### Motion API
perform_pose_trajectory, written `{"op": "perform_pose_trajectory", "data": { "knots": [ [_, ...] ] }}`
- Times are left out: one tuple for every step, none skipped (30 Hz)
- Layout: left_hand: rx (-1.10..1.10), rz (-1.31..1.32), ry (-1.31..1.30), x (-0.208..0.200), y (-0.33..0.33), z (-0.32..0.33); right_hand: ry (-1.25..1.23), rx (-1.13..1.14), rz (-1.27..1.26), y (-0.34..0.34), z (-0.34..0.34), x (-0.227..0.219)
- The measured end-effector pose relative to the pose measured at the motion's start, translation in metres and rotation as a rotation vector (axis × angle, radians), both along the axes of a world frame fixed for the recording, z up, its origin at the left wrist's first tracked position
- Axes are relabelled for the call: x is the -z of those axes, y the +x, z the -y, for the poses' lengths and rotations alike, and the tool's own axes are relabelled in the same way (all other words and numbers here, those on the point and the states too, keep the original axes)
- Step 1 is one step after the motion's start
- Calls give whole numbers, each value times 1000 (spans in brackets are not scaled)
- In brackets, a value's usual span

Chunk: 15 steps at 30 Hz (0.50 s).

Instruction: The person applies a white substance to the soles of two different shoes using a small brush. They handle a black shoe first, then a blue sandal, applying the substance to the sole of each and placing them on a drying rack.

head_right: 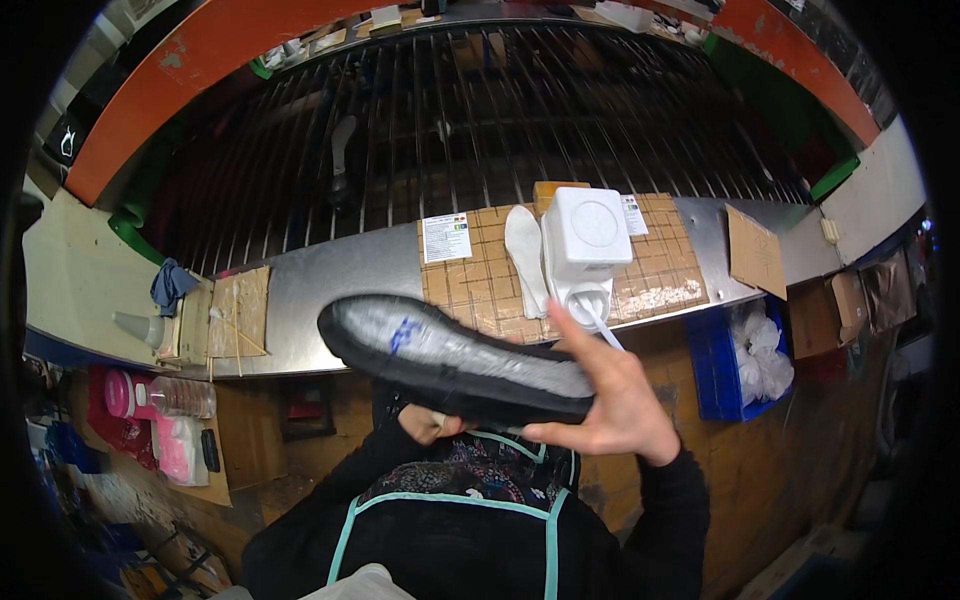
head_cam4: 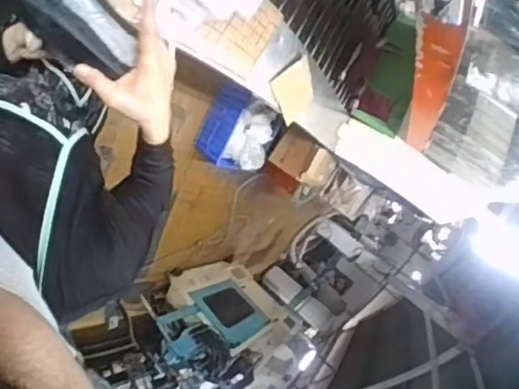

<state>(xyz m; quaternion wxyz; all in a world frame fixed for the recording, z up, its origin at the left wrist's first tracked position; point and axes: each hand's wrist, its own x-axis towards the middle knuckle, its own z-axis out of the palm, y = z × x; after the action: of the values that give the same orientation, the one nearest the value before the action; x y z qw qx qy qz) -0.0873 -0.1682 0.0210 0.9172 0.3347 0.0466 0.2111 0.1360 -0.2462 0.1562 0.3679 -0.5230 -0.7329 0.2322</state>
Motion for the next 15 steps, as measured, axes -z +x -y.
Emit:
{"op": "perform_pose_trajectory", "data": {
  "knots": [
    [28,-162,-123,6,-17,8,-56,1,-11,-8,3,8],
    [-14,-176,-186,14,-25,15,-104,11,-51,-17,5,17],
    [-57,-187,-248,19,-32,22,-164,-6,-73,-24,5,24],
    [-122,-102,-279,23,-37,28,-201,-8,-61,-30,5,30],
    [-183,-18,-312,26,-39,32,-235,-16,-77,-34,5,35],
    [-199,22,-313,28,-40,33,-263,-11,-82,-36,6,38],
    [-215,64,-314,30,-41,31,-316,-10,-75,-37,7,41],
    [-251,103,-337,31,-42,28,-313,-14,-72,-36,8,43],
    [-221,166,-305,34,-43,26,-310,-22,-66,-33,9,45],
    [-234,177,-352,36,-44,22,-306,-34,-59,-29,10,47],
    [-257,160,-419,39,-45,20,-251,-63,-49,-22,10,50],
    [-283,144,-492,43,-46,16,-164,-22,-243,-15,10,55],
    [-302,142,-497,45,-48,14,-129,170,-288,-9,7,61],
    [-238,192,-369,47,-48,11,-79,375,-315,-4,6,67],
    [-316,188,-335,47,-47,7,100,563,81,4,4,74]
  ]
}}
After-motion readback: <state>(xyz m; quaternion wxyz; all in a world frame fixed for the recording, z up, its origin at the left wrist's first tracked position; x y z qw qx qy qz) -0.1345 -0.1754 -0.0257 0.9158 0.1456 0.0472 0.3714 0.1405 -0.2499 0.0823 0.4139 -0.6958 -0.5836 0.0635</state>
